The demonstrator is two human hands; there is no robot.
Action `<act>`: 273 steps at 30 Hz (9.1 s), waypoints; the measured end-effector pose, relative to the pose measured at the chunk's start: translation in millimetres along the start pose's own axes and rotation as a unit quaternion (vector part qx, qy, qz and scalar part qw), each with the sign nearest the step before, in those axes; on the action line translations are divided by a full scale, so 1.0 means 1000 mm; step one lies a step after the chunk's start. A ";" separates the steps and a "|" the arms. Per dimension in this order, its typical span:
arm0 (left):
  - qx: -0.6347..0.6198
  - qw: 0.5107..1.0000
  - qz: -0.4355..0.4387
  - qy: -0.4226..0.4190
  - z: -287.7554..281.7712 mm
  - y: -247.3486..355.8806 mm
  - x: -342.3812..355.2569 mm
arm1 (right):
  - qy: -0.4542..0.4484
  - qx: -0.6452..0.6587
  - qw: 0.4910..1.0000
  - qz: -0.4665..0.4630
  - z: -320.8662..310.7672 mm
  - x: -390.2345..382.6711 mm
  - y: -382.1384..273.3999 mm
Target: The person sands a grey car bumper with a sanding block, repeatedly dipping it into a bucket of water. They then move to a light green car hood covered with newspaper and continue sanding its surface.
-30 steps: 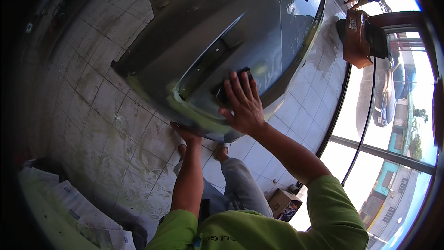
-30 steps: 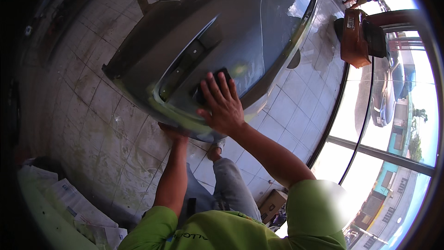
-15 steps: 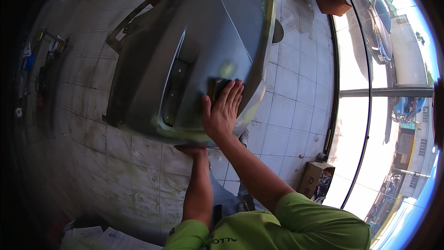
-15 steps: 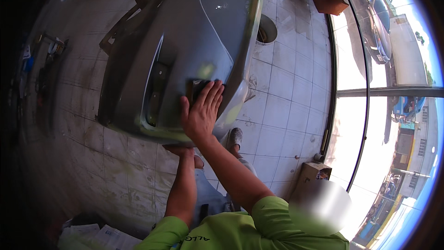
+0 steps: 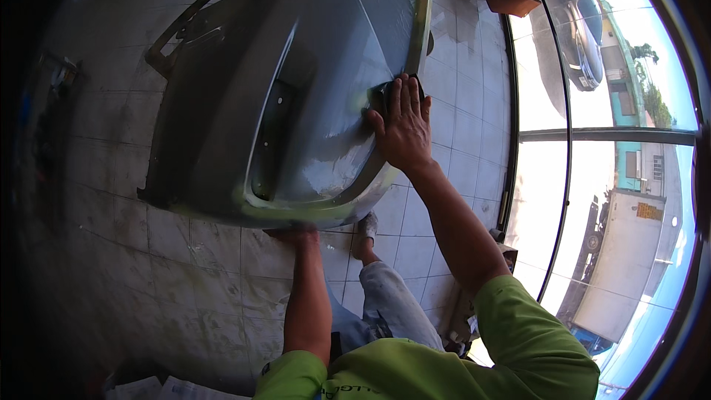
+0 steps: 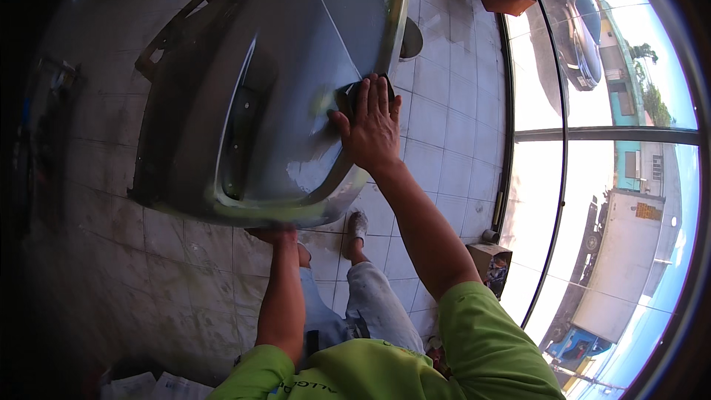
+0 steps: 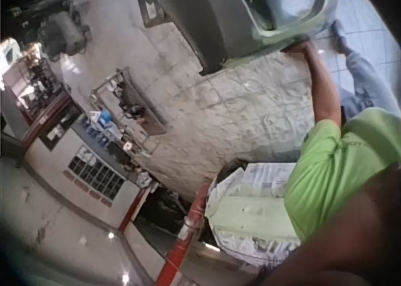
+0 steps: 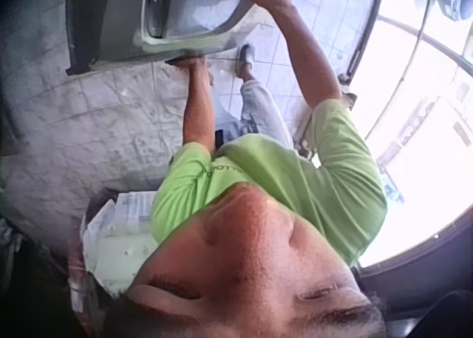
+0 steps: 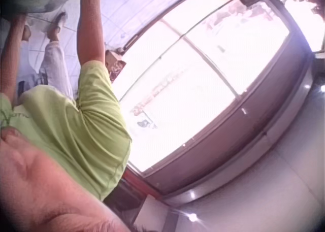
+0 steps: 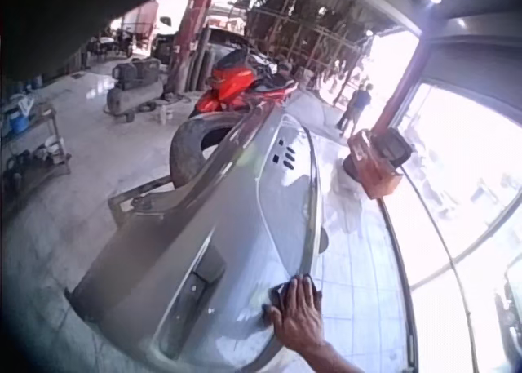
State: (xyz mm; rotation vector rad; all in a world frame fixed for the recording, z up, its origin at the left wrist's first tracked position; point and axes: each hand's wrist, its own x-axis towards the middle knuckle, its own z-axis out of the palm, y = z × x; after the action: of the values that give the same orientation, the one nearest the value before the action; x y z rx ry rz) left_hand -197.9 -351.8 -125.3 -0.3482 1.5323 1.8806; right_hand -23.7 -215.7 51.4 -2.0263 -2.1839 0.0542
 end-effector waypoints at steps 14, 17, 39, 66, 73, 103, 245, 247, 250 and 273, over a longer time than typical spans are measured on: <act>-0.033 0.999 -0.028 0.016 -0.021 0.002 0.010 | -0.059 -0.018 0.997 -0.043 -0.004 0.094 0.073; -0.041 0.998 -0.051 0.002 -0.019 -0.006 -0.002 | -0.064 -0.068 0.996 -0.008 -0.026 0.160 0.098; 0.039 0.994 -0.088 -0.056 -0.021 0.010 -0.011 | 0.132 0.210 0.944 0.220 0.033 -0.007 -0.011; 0.045 0.979 -0.198 -0.010 -0.039 -0.022 -0.007 | 0.145 0.317 0.912 0.218 0.022 -0.049 0.007; 0.044 0.963 -0.256 -0.073 -0.008 0.008 -0.056 | 0.127 0.322 0.913 0.216 0.044 -0.117 -0.020; 0.054 0.972 -0.199 -0.112 -0.051 -0.015 0.000 | 0.125 0.281 0.938 0.160 0.020 -0.092 0.014; 0.244 0.932 -0.118 0.240 0.076 -0.006 -0.097 | -0.153 0.271 0.939 0.147 0.388 0.415 0.502; 0.290 0.909 -0.107 0.279 0.110 0.000 -0.112 | -0.287 0.236 0.923 0.102 0.458 0.427 0.508; 0.331 0.877 -0.083 0.338 0.152 0.013 -0.144 | -0.558 0.147 0.808 0.121 0.551 0.450 0.503; 0.596 0.735 0.076 0.315 0.267 -0.059 -0.169 | -0.427 0.751 0.435 0.255 -0.023 0.605 0.408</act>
State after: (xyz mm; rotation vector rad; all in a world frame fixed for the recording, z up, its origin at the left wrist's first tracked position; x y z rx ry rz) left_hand 18.8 -152.6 2.3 -0.2356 2.9136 0.4879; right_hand 340.8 416.1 74.8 -1.1369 -0.4560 2.3860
